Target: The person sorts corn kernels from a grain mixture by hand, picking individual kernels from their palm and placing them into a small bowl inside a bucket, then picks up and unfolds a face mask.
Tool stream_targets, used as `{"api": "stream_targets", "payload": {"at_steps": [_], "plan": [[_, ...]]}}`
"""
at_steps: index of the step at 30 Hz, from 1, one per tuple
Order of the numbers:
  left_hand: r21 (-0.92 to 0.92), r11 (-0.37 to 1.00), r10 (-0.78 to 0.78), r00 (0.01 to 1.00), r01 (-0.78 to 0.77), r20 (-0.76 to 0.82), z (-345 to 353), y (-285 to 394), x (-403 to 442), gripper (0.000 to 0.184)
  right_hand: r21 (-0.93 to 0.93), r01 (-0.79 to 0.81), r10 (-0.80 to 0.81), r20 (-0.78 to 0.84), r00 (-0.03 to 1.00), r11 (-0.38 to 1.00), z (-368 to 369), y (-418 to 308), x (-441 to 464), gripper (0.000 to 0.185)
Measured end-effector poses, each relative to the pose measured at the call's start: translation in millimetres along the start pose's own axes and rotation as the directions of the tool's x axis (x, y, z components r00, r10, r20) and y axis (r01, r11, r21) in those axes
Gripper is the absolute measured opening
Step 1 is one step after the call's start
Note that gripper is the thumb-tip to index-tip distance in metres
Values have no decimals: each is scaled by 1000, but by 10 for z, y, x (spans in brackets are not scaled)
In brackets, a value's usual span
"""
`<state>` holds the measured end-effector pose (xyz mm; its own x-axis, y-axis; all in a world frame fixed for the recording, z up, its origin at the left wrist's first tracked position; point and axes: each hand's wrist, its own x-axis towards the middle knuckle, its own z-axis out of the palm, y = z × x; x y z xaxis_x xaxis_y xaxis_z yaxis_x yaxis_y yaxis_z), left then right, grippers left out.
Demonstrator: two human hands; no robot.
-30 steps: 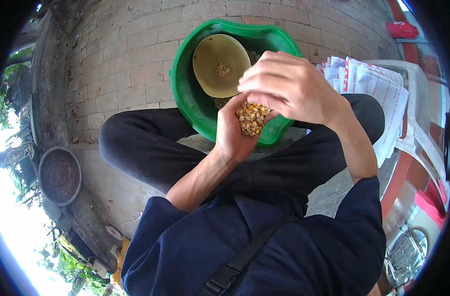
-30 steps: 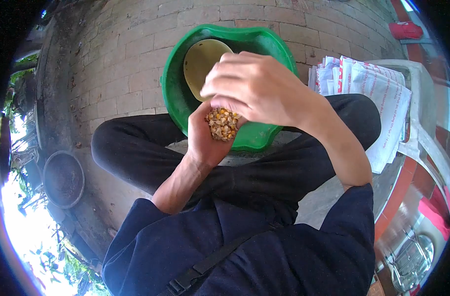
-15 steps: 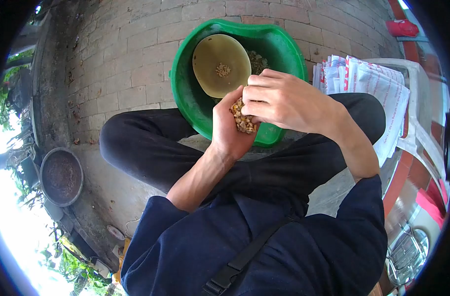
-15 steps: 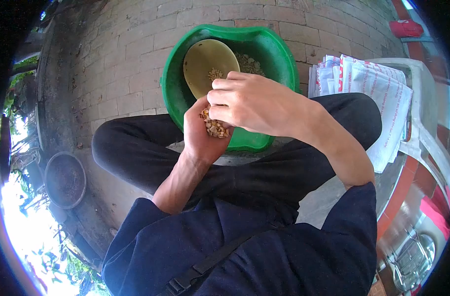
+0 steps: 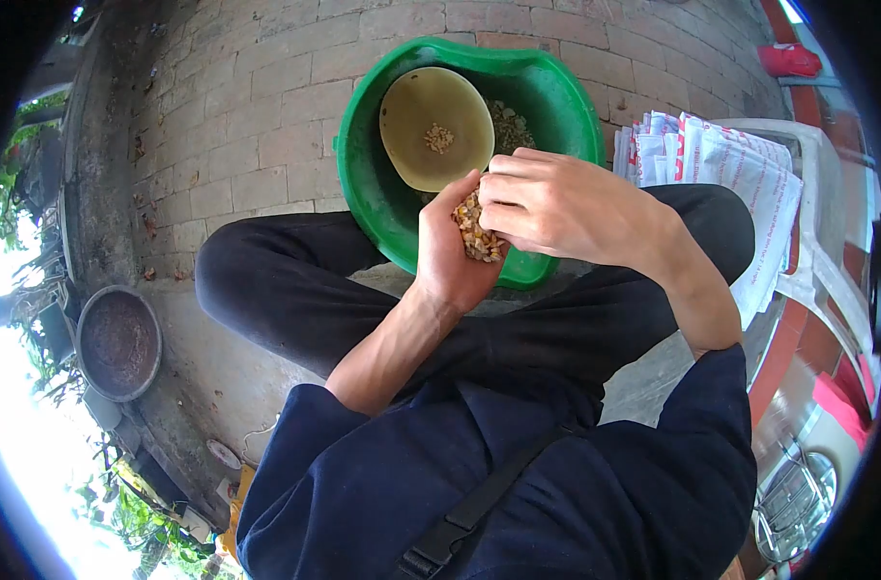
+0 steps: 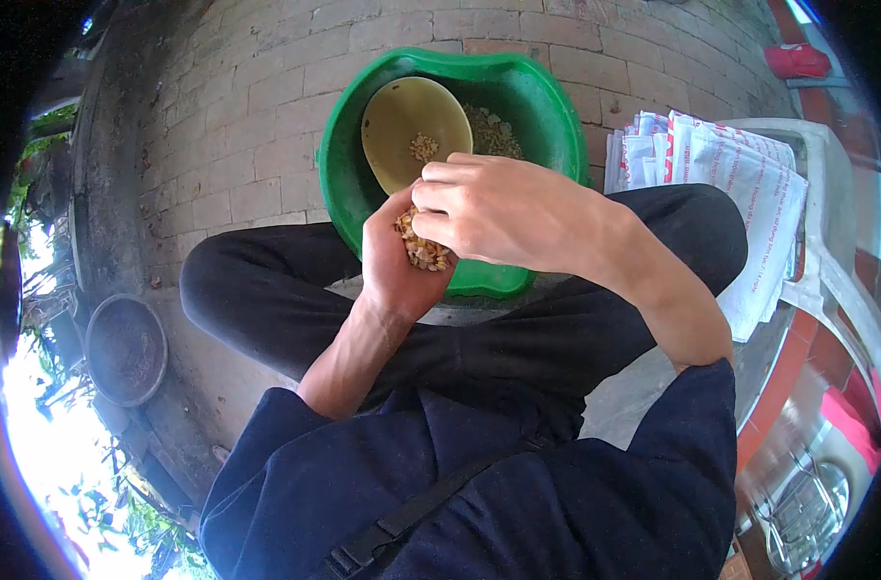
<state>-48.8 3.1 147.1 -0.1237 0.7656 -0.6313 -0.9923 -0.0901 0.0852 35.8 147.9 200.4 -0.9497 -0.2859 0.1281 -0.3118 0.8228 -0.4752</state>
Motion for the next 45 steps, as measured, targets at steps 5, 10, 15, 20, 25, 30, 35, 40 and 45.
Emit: {"api": "stream_targets", "payload": {"at_steps": [5,10,15,20,25,30,35,40,45], "plan": [[3,1000,15,999,-15,36,-6,-3,3,23,88,20,-17,-40,999,996,23,69,-26,14],[4,999,33,996,-34,77,-40,-18,-6,26,316,-5,36,-94,995,949,-46,88,11,11],[172,985,-6,994,-12,106,89,-71,-48,43,291,-179,278,-346,896,940,-24,145,106,10],[250,967,-74,992,47,99,38,-119,-29,45,278,-266,377,-515,770,923,-55,205,175,10],[267,963,-70,989,32,132,29,-89,-35,46,273,-257,367,-521,771,927,-56,208,218,11],[244,969,-71,991,43,109,76,-72,-60,45,274,-263,376,-566,734,925,-13,219,257,12],[267,963,-68,986,26,150,31,-88,-48,46,273,-256,371,-580,725,927,19,267,263,13],[253,967,-77,990,44,121,74,-83,-69,45,249,-196,310,-606,733,949,19,292,266,17],[251,967,-84,989,52,118,67,-99,-46,45,19,-204,166,-659,733,979,87,323,359,23]]}}
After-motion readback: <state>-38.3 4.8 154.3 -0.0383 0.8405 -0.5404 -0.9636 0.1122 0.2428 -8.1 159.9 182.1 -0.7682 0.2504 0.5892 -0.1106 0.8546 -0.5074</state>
